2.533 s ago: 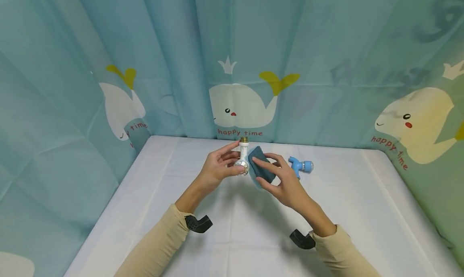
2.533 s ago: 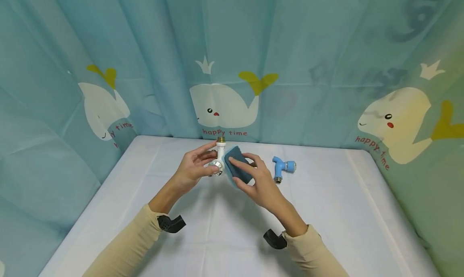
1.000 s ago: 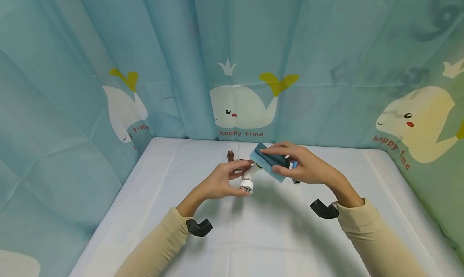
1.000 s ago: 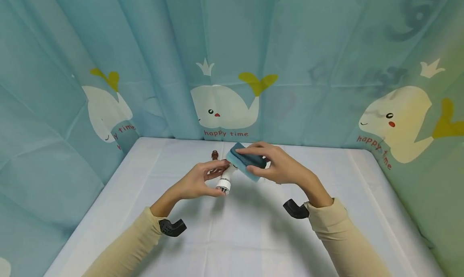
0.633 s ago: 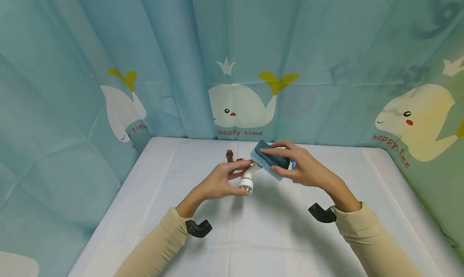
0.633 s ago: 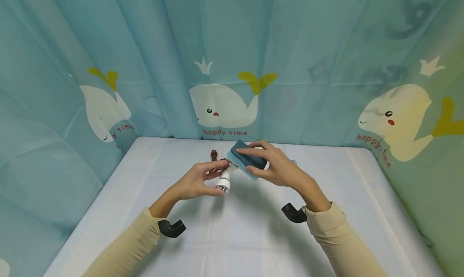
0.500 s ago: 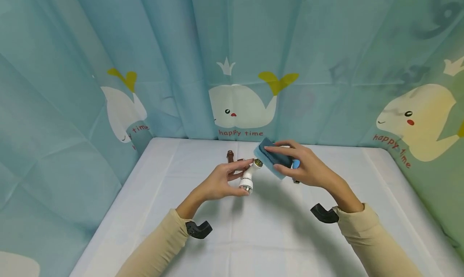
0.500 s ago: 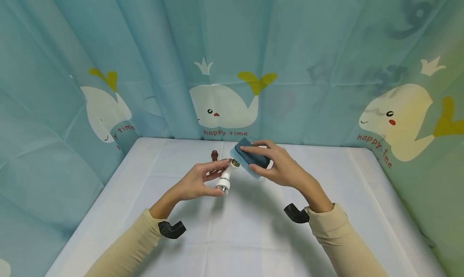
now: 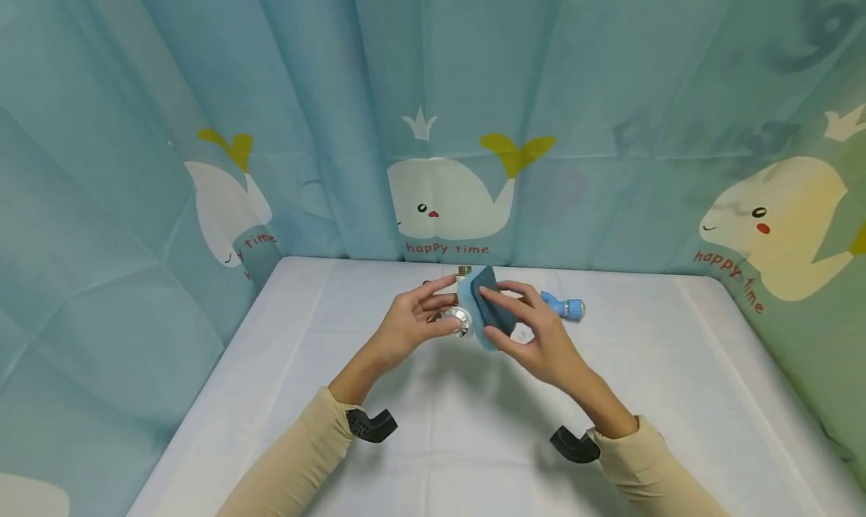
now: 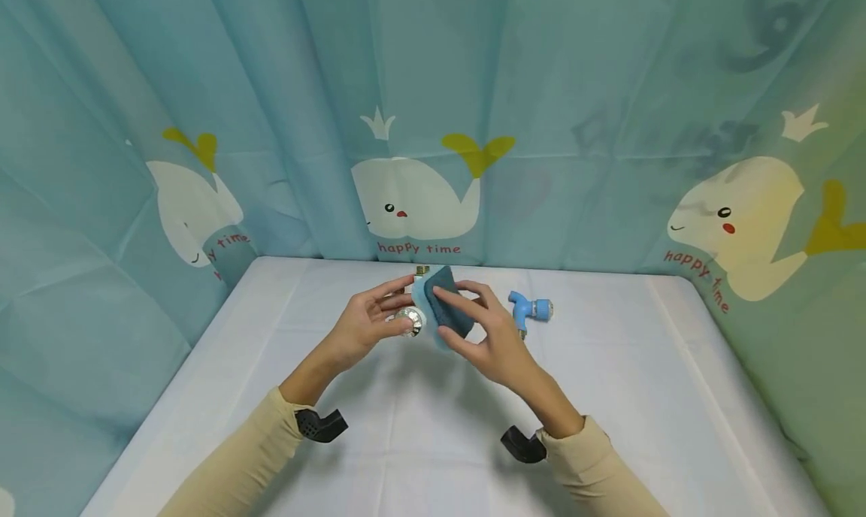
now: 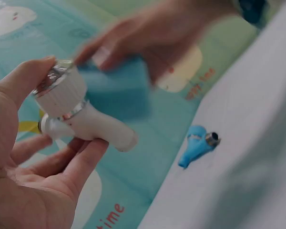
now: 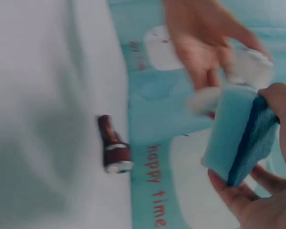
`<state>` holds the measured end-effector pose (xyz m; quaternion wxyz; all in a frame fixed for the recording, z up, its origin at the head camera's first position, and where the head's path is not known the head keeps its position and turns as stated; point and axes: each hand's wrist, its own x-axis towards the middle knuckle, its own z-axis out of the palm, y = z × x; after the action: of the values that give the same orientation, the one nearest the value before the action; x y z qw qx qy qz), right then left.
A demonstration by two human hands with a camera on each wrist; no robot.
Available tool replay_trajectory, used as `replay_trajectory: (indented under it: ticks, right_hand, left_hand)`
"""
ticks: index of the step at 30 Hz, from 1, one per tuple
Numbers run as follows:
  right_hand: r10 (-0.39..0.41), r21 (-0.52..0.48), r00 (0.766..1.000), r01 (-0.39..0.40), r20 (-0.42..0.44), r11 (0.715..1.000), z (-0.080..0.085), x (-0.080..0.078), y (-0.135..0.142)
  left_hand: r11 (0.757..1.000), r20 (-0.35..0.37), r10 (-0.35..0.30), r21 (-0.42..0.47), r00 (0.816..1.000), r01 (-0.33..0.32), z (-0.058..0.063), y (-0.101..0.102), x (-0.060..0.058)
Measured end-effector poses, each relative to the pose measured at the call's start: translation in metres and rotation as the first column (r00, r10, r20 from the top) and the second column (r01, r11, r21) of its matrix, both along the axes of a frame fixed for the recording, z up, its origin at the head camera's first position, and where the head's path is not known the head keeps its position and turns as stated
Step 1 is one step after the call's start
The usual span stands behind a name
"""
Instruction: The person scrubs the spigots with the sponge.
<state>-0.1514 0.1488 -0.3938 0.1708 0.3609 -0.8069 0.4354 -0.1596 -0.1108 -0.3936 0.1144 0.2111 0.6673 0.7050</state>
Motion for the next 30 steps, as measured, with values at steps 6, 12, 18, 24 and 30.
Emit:
replay_trajectory:
  ticks: [6, 12, 18, 24, 30]
  right_hand:
    - [-0.060, -0.016, 0.998, 0.060, 0.036, 0.998, -0.008, 0.006, -0.008]
    - [-0.041, 0.029, 0.993, 0.038, 0.109, 0.999, -0.013, 0.005, -0.005]
    - [-0.087, 0.028, 0.989, 0.084, 0.122, 0.996, -0.017, 0.003, 0.010]
    - [-0.095, 0.034, 0.987, 0.091, 0.132, 0.995, -0.019, 0.002, 0.016]
    - [-0.081, 0.041, 0.985, 0.075, 0.151, 0.996, -0.017, 0.004, 0.016]
  left_hand:
    - [0.997, 0.066, 0.044, 0.055, 0.997, -0.047, 0.002, 0.001, 0.000]
    - [0.993, 0.079, 0.108, 0.038, 0.991, -0.111, 0.001, 0.005, 0.000]
    - [0.992, 0.035, 0.122, 0.014, 0.992, -0.123, -0.004, 0.007, 0.000]
    - [0.995, 0.043, 0.094, 0.029, 0.995, -0.095, -0.008, 0.004, 0.002]
    - [0.989, 0.003, 0.137, -0.050, 0.991, -0.137, -0.009, 0.003, 0.006]
